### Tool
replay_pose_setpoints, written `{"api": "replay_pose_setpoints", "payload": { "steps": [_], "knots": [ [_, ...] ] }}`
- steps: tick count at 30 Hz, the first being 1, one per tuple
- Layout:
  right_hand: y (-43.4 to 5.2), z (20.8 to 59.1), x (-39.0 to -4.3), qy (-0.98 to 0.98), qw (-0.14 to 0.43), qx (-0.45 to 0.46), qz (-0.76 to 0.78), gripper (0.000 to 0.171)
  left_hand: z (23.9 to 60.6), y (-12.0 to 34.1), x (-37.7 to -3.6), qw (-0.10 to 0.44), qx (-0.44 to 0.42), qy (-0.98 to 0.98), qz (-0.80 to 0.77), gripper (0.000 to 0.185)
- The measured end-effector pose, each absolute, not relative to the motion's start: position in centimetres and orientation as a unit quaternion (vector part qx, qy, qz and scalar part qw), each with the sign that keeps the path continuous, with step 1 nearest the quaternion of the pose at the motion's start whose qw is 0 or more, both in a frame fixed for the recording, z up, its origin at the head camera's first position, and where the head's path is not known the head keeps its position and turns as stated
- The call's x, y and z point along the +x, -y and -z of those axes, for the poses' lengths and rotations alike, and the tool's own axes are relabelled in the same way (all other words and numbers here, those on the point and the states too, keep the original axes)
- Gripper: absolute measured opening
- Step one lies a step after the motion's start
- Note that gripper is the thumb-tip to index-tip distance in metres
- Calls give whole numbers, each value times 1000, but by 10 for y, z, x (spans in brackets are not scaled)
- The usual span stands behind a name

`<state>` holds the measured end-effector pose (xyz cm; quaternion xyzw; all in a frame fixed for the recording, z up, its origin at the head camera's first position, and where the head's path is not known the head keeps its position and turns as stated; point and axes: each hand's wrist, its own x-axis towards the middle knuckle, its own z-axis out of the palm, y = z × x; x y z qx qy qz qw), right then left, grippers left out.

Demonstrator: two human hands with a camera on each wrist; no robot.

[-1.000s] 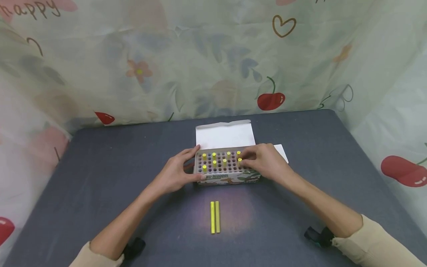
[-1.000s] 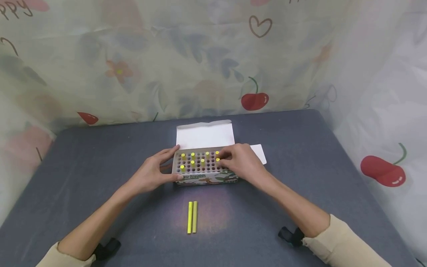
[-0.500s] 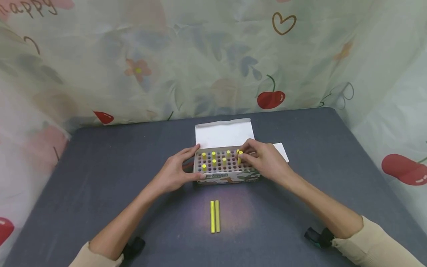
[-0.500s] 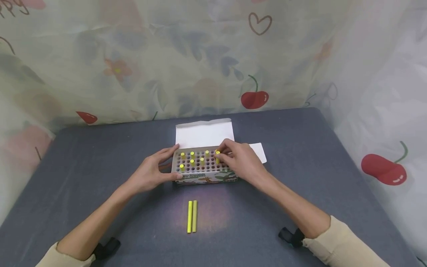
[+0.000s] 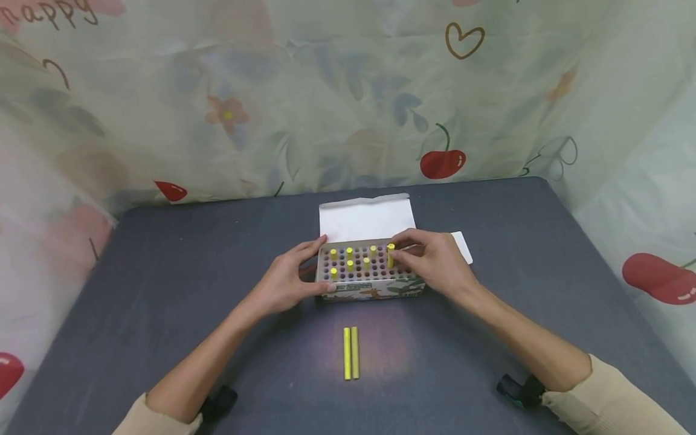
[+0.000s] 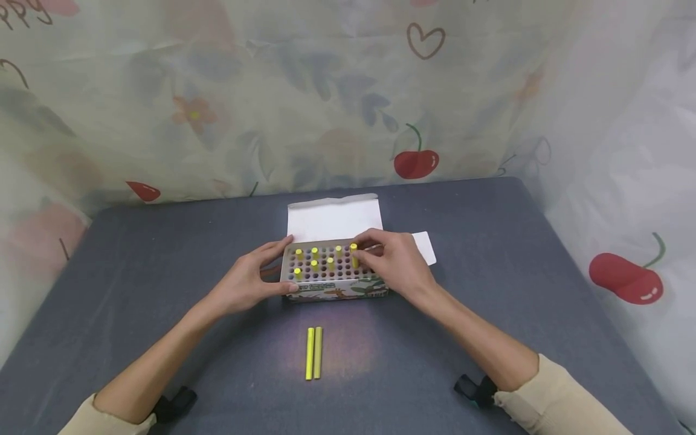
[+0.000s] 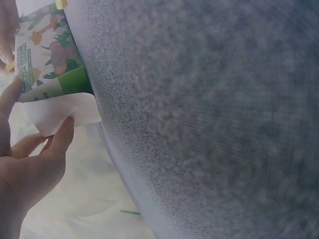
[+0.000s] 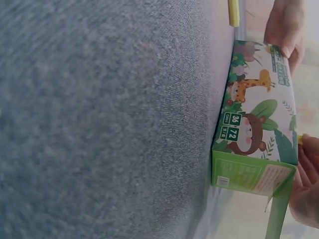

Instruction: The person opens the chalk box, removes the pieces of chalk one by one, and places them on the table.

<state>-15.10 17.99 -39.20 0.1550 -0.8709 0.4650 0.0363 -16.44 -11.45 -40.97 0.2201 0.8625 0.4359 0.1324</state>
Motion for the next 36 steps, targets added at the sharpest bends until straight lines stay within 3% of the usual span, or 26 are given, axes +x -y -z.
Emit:
{"api": "replay_pose_setpoints", "payload": {
  "steps": [8, 14, 36],
  "knots": [
    [-180, 389, -151, 867, 94, 157, -463, 16, 410, 114, -164, 131, 219, -860, -441, 92],
    [-178, 384, -149, 846, 98, 158, -500, 19, 411, 114, -164, 130, 220, -859, -443, 93],
    [-173, 383, -128, 781, -49, 109, -613, 29, 410, 114, -164, 134, 213, -863, -439, 91]
  ]
}}
